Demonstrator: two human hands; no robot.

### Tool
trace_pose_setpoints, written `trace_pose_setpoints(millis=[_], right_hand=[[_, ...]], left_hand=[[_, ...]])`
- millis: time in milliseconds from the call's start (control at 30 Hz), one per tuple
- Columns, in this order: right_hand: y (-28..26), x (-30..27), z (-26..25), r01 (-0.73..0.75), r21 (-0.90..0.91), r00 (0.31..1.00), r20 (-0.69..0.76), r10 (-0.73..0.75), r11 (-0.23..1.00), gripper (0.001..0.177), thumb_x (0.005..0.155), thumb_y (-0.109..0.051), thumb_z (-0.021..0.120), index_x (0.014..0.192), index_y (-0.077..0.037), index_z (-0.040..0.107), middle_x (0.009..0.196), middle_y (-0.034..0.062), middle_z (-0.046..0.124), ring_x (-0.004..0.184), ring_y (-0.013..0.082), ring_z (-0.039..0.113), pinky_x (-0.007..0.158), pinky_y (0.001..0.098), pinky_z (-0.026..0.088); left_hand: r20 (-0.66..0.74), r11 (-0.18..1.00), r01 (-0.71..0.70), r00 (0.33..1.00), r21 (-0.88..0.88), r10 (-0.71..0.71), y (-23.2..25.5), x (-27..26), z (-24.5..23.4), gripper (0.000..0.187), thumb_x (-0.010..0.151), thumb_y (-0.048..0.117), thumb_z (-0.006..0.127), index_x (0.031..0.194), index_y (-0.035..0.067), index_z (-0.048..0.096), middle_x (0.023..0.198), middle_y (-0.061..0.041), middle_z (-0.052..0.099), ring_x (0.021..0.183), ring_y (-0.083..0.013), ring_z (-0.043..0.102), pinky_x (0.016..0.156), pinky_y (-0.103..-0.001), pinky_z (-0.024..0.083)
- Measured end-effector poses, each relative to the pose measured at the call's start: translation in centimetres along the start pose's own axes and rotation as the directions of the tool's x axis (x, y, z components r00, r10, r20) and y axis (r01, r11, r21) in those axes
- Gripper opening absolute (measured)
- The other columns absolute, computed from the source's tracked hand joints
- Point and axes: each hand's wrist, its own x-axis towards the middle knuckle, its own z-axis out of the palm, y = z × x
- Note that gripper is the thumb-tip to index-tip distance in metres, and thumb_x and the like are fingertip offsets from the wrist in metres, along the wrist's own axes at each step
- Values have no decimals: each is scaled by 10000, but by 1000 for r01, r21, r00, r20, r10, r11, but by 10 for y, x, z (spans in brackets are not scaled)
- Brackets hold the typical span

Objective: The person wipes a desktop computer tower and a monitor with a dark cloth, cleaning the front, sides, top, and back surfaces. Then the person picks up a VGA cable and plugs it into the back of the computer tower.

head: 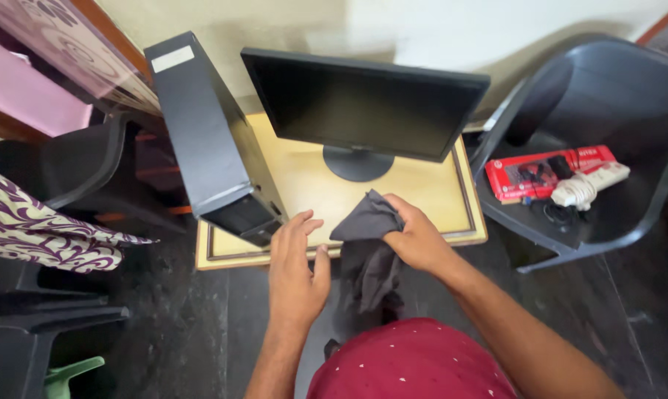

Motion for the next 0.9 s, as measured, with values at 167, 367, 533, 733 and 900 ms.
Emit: trace_pose_setpoints(millis=[167, 367, 533, 733, 900], right_hand=[[-20, 45, -26, 69, 10, 997, 30, -69, 998, 410, 850, 16, 609, 1258, -23, 619, 1055, 52, 716, 972, 113, 656, 856, 261, 531], [-35, 90, -30, 8, 55, 995, 97, -13, 998, 350, 890, -19, 595, 1239, -47, 612, 966, 26, 707, 848, 101, 672, 756, 270, 561], [-43, 117, -16, 68, 93, 988, 133, -80, 993, 302, 922, -43, 627, 1223, -44, 634, 1007, 22, 711, 925, 79, 653, 830, 250, 538], [-44, 148, 25, 22, 179, 991, 127, -45, 984, 296, 897, -1, 630, 1192, -20, 647, 1010, 21, 703, 940, 82, 630, 842, 252, 526], [-50, 174, 63, 72, 227, 997, -1, -74, 971, 321, 877, 32, 590, 1191, -23, 630, 1039, 9, 699, 978, 77, 628, 875, 239, 513]], left_hand=[[-116, 998, -4, 993, 66, 12, 17, 41, 5, 383, 889, 19, 651, 1267, 41, 592, 1382, -185, 595, 1296, -411, 530, 1103, -475, 412], [-227, 984, 20, 974, 180, 22, 15, 73, -24, 403, 896, 18, 669, 1287, 24, 572, 1399, -196, 585, 1320, -409, 527, 1126, -477, 403], [-310, 932, 140, 950, 334, -31, -26, 103, -63, 597, 871, 122, 756, 1390, -21, 498, 1454, -235, 537, 1337, -448, 498, 1131, -482, 391], [-140, 750, 486, 867, 449, -478, -81, 151, -87, 1268, 690, 608, 871, 1518, -93, 214, 1567, -304, 299, 1344, -485, 446, 1056, -513, 407], [30, 648, 654, 694, 391, -719, -91, 166, -83, 1357, 642, 583, 855, 1575, -33, 86, 1637, -254, 196, 1226, -488, 568, 993, -528, 485]])
